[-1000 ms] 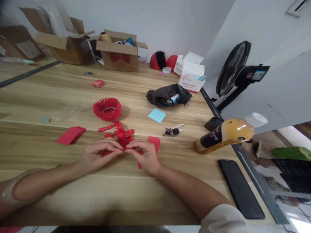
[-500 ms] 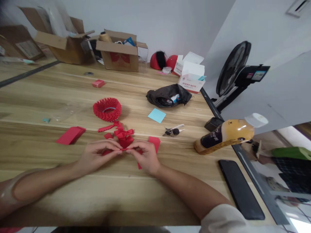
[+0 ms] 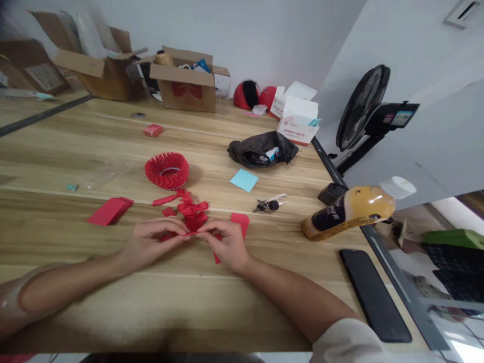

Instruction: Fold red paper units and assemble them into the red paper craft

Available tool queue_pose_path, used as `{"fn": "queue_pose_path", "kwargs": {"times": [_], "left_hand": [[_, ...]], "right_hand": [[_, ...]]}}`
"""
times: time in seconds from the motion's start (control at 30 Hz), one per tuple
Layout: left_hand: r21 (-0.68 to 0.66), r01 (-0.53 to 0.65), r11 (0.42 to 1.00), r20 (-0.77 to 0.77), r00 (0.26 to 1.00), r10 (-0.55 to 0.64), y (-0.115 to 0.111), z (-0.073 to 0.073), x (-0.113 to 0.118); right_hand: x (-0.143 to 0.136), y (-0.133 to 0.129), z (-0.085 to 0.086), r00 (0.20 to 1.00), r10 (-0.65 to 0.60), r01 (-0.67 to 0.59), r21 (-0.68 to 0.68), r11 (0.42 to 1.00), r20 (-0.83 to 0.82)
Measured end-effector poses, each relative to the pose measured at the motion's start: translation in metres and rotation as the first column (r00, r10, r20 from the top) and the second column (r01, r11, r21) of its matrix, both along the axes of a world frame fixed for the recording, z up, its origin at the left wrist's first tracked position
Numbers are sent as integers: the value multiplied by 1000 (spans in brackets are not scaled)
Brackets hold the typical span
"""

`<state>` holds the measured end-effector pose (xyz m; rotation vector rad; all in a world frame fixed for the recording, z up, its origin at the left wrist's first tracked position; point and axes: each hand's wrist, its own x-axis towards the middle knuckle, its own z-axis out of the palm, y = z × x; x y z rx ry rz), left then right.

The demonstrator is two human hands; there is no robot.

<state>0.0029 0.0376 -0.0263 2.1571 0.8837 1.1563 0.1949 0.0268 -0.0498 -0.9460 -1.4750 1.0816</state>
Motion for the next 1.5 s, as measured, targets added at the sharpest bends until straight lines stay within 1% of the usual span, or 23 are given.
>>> {"fn": "queue_pose_path", "kwargs": {"times": [0.07,0.2,0.3,0.37,0.47,0.53,0.63,0.7,0.87,0.97,1.2,1.37,1.5], "left_hand": [[23,9,1000,4,1000,-9,0,-1,-1],[81,12,997,5,1000,-12,0,-2,-1],[105,31,994,-2,1000,-30,0,-1,1],[110,32,993,-12,999,-30,0,1,1],[100,21,995,-30,999,-18,0,2,2],[91,38,995,-35,999,-35,0,3,1],[91,98,991,-35,995,-95,0,4,1],[97,113,989,-34,993,-111,0,5,1],[102,66,993,-43,997,-62,0,7,2],[87,39,995,-46,998,-35,0,7,2],[70,42,997,-24,999,-40,0,6,1],[53,-21,998,-53,998,24,-1,5,1],[24,-35,999,-69,997,37,0,5,2]], "right_hand": [[0,-1,0,1000,10,-10,13,1000,13],[1,-2,3,999,38,-41,81,996,29],[1,-2,3,999,32,-37,119,992,37],[0,-2,2,999,14,-18,114,993,31],[-1,-1,-2,1000,-5,7,77,997,-28],[-2,-2,-4,998,-2,6,77,997,-60],[-1,-2,-4,1000,10,-9,103,995,-16],[-1,-2,-2,999,27,-30,109,994,34],[1,-2,1,991,108,-117,128,985,77],[0,-2,1,987,127,-140,137,981,97],[0,-4,-1,993,97,-104,104,989,72],[1,-6,-1,992,51,-64,114,991,111],[-1,-7,1,991,65,-79,117,990,120]]}}
